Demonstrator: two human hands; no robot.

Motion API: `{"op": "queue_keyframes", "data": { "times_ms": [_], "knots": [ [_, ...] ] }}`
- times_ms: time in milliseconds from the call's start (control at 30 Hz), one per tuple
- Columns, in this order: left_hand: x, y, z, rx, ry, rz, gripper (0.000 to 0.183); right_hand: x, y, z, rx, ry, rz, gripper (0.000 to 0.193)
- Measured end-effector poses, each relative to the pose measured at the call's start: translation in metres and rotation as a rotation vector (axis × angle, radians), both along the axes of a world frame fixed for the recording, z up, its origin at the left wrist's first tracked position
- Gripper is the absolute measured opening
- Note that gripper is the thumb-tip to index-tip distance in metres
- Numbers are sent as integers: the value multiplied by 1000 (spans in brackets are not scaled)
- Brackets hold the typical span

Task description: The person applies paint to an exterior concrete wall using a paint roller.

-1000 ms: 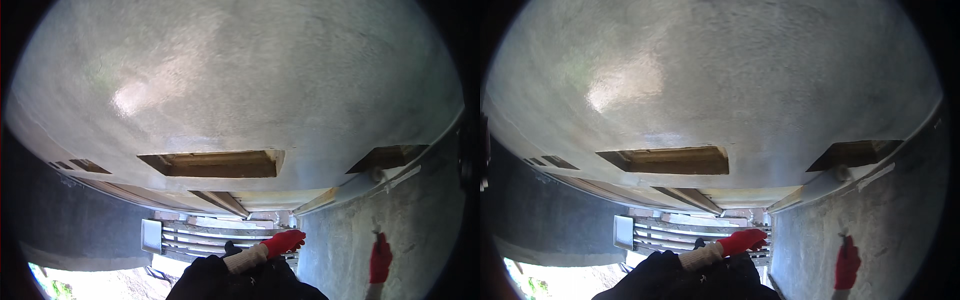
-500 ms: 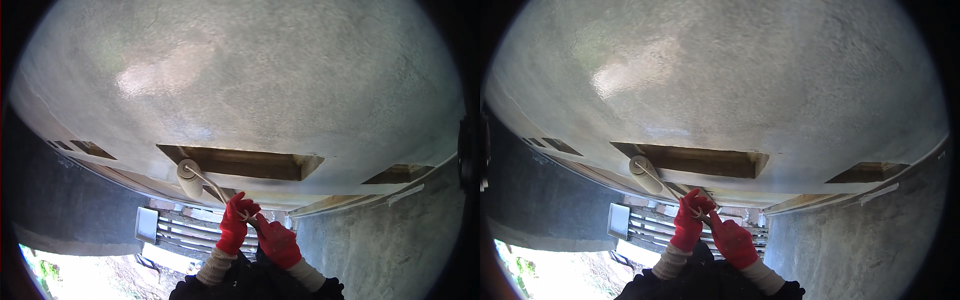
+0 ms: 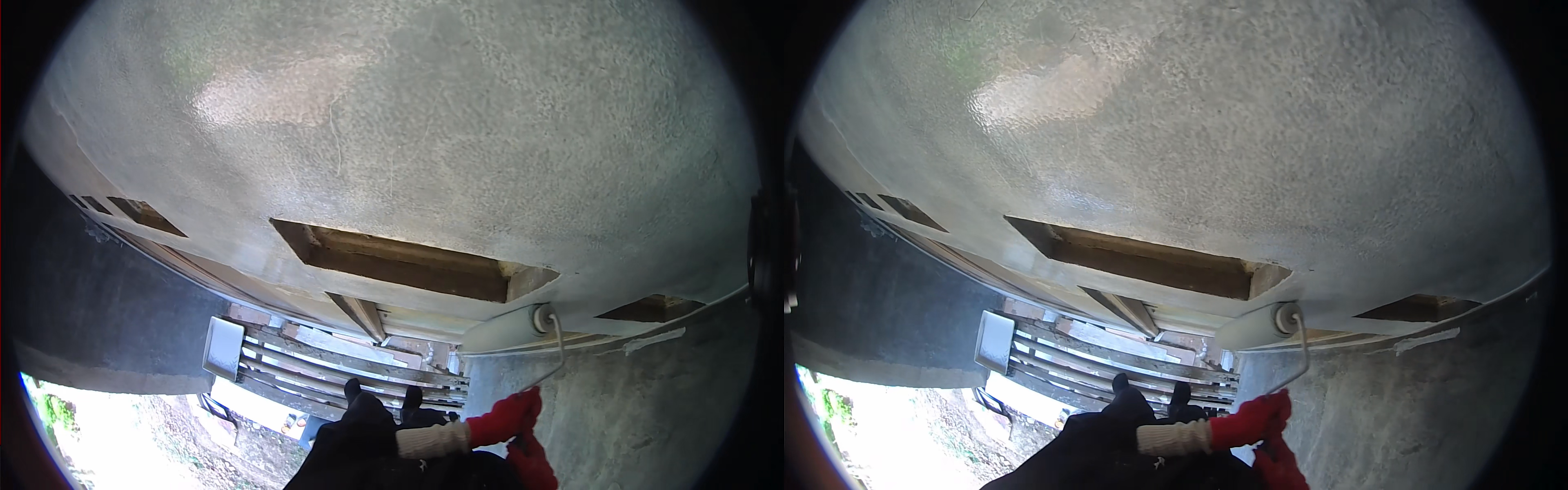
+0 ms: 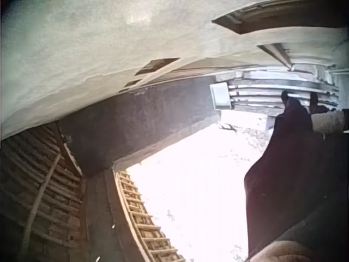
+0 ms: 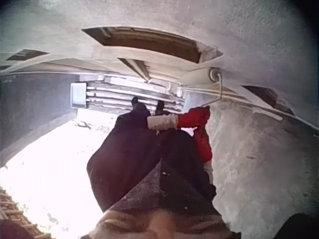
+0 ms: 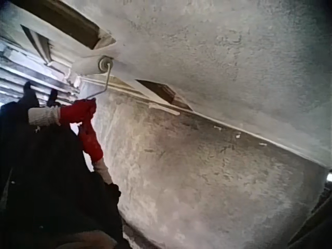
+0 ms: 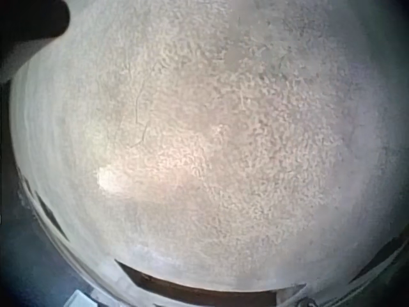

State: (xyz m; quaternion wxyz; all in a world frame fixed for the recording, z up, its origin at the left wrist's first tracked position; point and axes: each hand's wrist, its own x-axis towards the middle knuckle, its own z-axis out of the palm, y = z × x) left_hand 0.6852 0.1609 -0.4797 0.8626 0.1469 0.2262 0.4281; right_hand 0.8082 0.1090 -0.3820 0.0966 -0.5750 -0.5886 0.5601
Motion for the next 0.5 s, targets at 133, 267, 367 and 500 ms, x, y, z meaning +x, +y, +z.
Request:
{"op": "queue_keyframes", "data": {
  "times_ms": [133, 267, 367, 500],
  "knots": [
    [-52, -19, 12, 459, 745, 337, 28, -17, 17, -49, -77, 94, 158, 52],
    [-138, -43, 31, -4, -141, 593, 26, -118, 39, -16, -125, 149, 396, 51],
    [-177, -38, 45, 1, -90, 706, 45, -145, 49, -29, 35, 247, 577, 46],
    [-154, -34, 22, 394, 501, 731, 28, -123, 47, -37, 634, 275, 802, 37]
  ]
}}
